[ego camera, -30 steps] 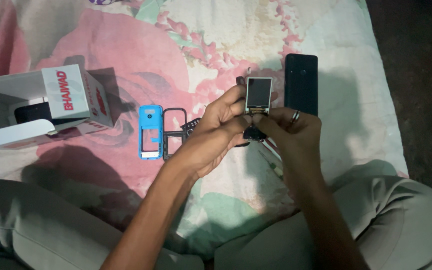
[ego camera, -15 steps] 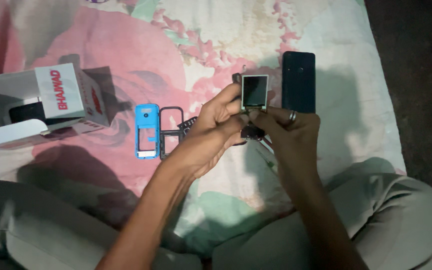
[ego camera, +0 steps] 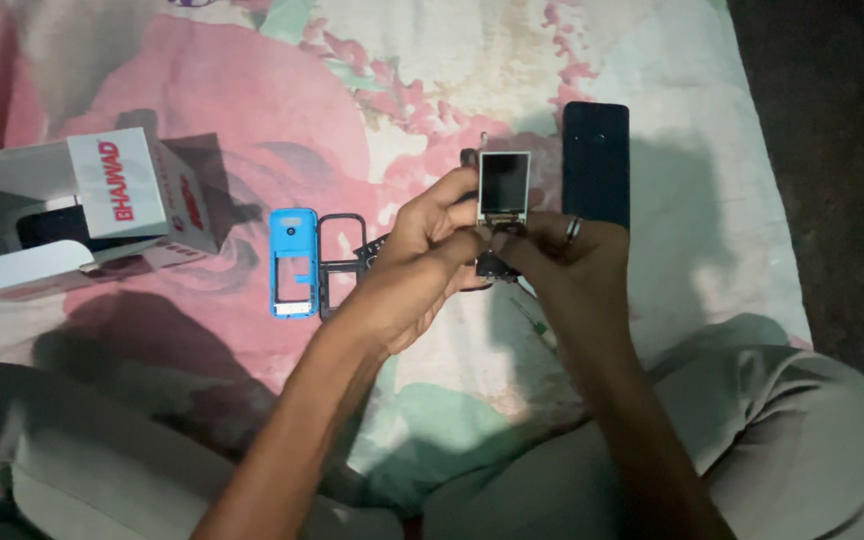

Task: The person disassembles a small feature phone, cleans the keypad with a toothbrush, and reassembles it into a blue phone case. The person handles the phone, battery, and case throughout the process.

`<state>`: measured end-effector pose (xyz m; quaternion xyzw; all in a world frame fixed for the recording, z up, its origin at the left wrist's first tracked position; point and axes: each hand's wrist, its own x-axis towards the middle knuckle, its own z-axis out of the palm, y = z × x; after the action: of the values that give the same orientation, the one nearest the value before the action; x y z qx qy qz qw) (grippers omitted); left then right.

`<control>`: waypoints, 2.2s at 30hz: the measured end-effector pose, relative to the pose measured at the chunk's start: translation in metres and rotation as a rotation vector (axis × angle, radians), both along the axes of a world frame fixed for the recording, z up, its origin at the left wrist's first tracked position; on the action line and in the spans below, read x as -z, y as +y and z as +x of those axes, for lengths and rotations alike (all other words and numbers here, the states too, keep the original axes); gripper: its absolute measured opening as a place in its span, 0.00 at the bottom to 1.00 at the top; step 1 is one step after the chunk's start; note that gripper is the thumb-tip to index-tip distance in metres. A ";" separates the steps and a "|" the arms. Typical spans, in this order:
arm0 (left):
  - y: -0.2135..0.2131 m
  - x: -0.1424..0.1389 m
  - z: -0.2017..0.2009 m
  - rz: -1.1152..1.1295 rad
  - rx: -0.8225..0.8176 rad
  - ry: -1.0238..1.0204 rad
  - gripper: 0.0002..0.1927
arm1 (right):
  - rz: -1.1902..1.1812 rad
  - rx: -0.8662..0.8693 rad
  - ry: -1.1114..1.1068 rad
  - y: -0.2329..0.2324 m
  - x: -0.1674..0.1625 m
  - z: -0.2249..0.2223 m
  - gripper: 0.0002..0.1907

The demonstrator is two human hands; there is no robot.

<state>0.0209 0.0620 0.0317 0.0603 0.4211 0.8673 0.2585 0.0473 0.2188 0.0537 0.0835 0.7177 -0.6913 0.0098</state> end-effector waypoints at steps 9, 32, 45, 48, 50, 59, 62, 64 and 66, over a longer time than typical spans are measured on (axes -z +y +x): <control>-0.004 0.000 0.001 -0.052 -0.022 0.027 0.26 | -0.044 -0.020 0.026 0.001 0.009 0.002 0.07; -0.007 0.007 -0.001 -0.004 -0.028 0.038 0.26 | -0.016 0.037 -0.035 -0.004 0.013 0.000 0.10; -0.007 0.008 -0.002 -0.111 -0.107 0.066 0.26 | -0.010 -0.020 -0.046 -0.001 0.018 -0.003 0.10; -0.008 0.013 -0.004 -0.110 -0.118 0.074 0.28 | -0.030 -0.040 -0.032 -0.001 0.020 -0.002 0.10; -0.009 0.015 -0.004 -0.123 -0.118 0.064 0.28 | -0.021 -0.028 -0.038 -0.001 0.020 -0.001 0.10; -0.009 0.012 0.000 -0.123 -0.103 0.143 0.31 | 0.017 0.014 -0.047 -0.005 0.015 0.002 0.11; -0.009 0.010 -0.002 -0.137 -0.105 0.132 0.28 | 0.021 0.006 -0.081 -0.006 0.014 0.000 0.11; -0.009 0.009 -0.002 -0.138 -0.112 0.109 0.27 | 0.026 -0.044 -0.065 -0.007 0.012 -0.001 0.11; -0.008 0.009 -0.002 -0.148 -0.128 0.074 0.27 | 0.022 -0.061 -0.082 -0.007 0.011 -0.002 0.11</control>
<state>0.0187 0.0535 0.0231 0.0462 0.4962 0.8458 0.1907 0.0454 0.2123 0.0423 0.0897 0.7265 -0.6787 0.0592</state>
